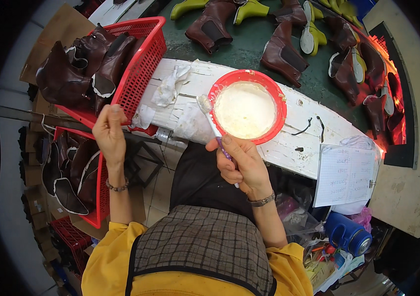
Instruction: Applying glue or adhesive paste to the edge of shoe uppers using a small brush.
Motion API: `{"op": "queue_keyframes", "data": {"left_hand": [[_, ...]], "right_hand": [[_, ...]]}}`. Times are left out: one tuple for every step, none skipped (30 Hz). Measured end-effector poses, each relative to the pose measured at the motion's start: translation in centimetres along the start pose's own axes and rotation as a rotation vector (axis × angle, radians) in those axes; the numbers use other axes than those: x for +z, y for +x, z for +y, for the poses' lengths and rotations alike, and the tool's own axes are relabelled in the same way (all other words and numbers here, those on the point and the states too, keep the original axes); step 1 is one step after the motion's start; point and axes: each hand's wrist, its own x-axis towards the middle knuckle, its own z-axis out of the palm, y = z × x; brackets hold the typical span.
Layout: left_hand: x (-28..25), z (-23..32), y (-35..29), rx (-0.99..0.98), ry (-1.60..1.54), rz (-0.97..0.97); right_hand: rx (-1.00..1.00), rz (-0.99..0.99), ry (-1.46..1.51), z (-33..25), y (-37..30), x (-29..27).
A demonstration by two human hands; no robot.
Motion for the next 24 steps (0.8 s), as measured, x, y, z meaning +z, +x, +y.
{"op": "queue_keyframes", "data": {"left_hand": [[0.7,0.5,-0.3,-0.026,0.026,-0.011],[1.4,0.2,-0.5,-0.035,-0.018,0.005],[1.6,0.4,-0.6,-0.034,-0.018,0.009],[1.7,0.7,-0.8,-0.085,-0.052,-0.036],[1.9,1.1,-1.0,-0.139,-0.084,-0.082],[2.5,1.6,-1.3,-0.181,-0.116,-0.060],[2.7,2.1,-1.3,-0.214,-0.095,-0.107],[3.4,2.1,-1.8,-0.198,-0.138,-0.109],[4.6,2.3,-2.1,-0.178,-0.180,-0.106],[5.4,3.2,-2.6,-0.205,-0.173,-0.189],[6.0,4.5,-3.0,-0.230,-0.154,-0.262],[7.0,5.5,-4.0,-0.319,-0.301,-0.337],[7.9,6.4,-5.2,-0.403,-0.449,-0.415],[8.2,7.0,-6.3,-0.329,-0.413,-0.369],[8.4,7.6,-7.2,-0.257,-0.385,-0.328],[8.1,8.2,-7.4,-0.314,-0.527,-0.349],[7.8,8.8,-7.6,-0.370,-0.670,-0.379],[7.0,8.7,-7.8,-0.204,-0.576,-0.440],[5.7,8.9,-7.5,-0.202,-0.570,-0.426],[4.2,9.2,-6.4,-0.118,-0.503,-0.400],[2.9,8.9,-5.2,-0.031,-0.435,-0.375],[1.9,8.1,-3.9,-0.029,-0.322,-0.175],[0.6,6.8,-1.9,-0.027,-0.208,0.025],[-1.7,3.9,1.3,0.286,-0.019,0.076]], "right_hand": [[0.029,-0.035,0.085,0.0,0.1,0.0],[0.029,-0.037,0.083,0.0,0.1,0.0],[0.048,-0.072,0.163,0.0,0.1,0.0],[0.068,-0.108,0.243,-0.1,0.2,0.0],[0.071,-0.111,0.242,0.0,0.3,0.0],[0.072,-0.132,0.260,0.1,0.5,0.1],[0.075,-0.156,0.277,0.2,0.7,0.3],[0.086,-0.168,0.273,0.5,0.9,0.9],[0.024,-0.066,0.092,0.7,1.1,1.8],[-0.042,0.032,-0.088,1.0,1.2,3.0],[-0.167,0.176,-0.258,1.2,1.4,5.0],[-0.445,0.270,-0.629,2.5,2.3,4.6],[-0.738,0.363,-0.988,3.7,3.3,4.1],[-0.787,0.504,-0.848,4.4,4.0,5.6],[-0.793,0.469,-0.851,4.2,3.9,5.5],[-0.788,0.497,-0.833,3.5,3.7,4.8],[-0.779,0.533,-0.810,2.7,3.5,3.7],[-0.791,0.649,-0.936,1.6,3.4,2.5],[-0.803,0.769,-1.060,0.3,3.4,1.2],[-0.804,0.785,-0.890,-0.8,3.0,-0.2],[-0.804,0.796,-0.721,-1.7,2.1,-1.8],[-0.836,0.885,-0.739,-2.5,1.1,-3.6],[-0.868,0.974,-0.754,-3.1,0.0,-5.5],[-0.866,0.983,-0.760,-3.7,-1.1,-7.4]]}}
